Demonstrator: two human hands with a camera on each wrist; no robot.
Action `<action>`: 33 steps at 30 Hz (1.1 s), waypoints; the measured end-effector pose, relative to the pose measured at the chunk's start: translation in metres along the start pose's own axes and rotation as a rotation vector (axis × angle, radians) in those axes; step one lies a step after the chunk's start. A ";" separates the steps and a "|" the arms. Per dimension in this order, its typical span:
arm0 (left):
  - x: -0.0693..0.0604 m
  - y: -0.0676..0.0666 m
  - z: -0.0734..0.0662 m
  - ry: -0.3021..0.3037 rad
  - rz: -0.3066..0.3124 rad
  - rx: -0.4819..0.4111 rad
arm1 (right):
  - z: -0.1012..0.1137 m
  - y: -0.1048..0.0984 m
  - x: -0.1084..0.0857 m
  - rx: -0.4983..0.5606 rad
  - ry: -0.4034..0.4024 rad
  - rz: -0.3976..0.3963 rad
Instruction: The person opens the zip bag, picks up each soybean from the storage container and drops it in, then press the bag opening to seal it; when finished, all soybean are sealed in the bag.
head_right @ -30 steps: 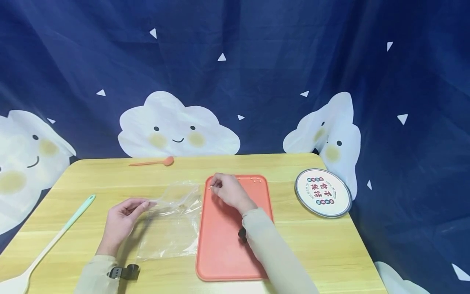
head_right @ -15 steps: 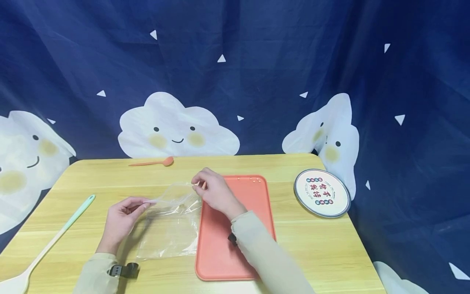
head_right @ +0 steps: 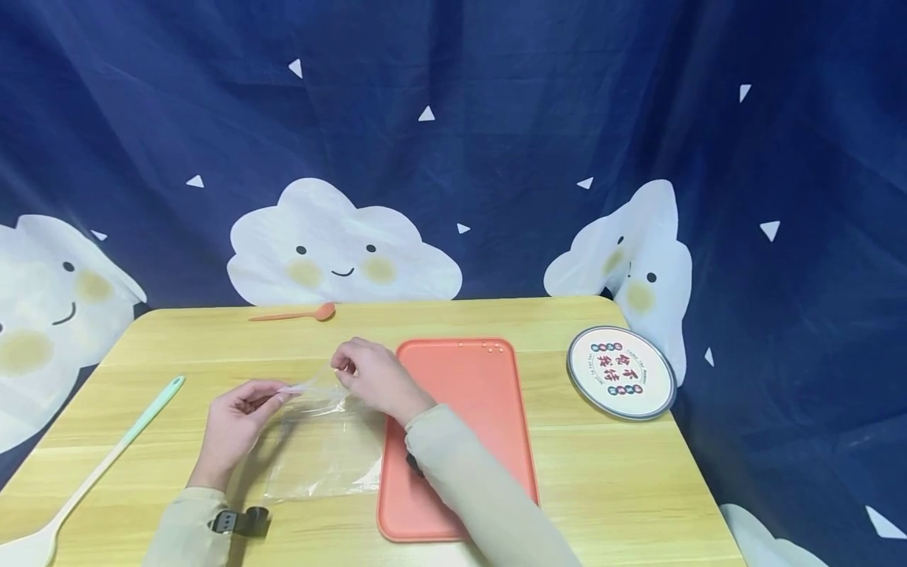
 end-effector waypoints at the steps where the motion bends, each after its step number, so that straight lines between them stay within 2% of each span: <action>1: 0.000 0.000 0.001 0.008 -0.001 -0.005 | 0.000 0.003 0.001 -0.015 -0.002 0.016; 4: 0.001 0.000 0.002 0.026 -0.008 -0.014 | -0.002 0.007 0.001 -0.015 0.007 0.047; 7: 0.000 0.001 0.002 0.028 -0.006 -0.008 | -0.005 0.004 0.000 0.035 0.026 0.038; 14: -0.004 0.005 -0.027 0.004 0.008 0.022 | -0.015 -0.024 -0.006 0.157 0.027 -0.079; 19: -0.002 0.002 -0.009 -0.002 0.001 0.009 | -0.035 -0.046 -0.009 0.235 0.067 -0.182; 23: -0.001 -0.001 0.002 -0.002 -0.009 -0.003 | -0.057 -0.054 -0.013 0.242 0.102 -0.226; 28: -0.001 -0.002 0.002 0.019 -0.015 -0.005 | -0.087 -0.050 -0.020 0.225 0.208 -0.202; 33: -0.001 -0.002 -0.001 0.033 -0.022 -0.017 | -0.109 -0.038 -0.025 0.175 0.322 -0.096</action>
Point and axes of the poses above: each hand's wrist, its own x-axis towards the middle knuckle, its own y-axis out of the palm, z = x × y, the point moved 10 cm from there along x, towards the middle knuckle, and after that the axes turned 8 degrees about -z, right-handed, at the moved point
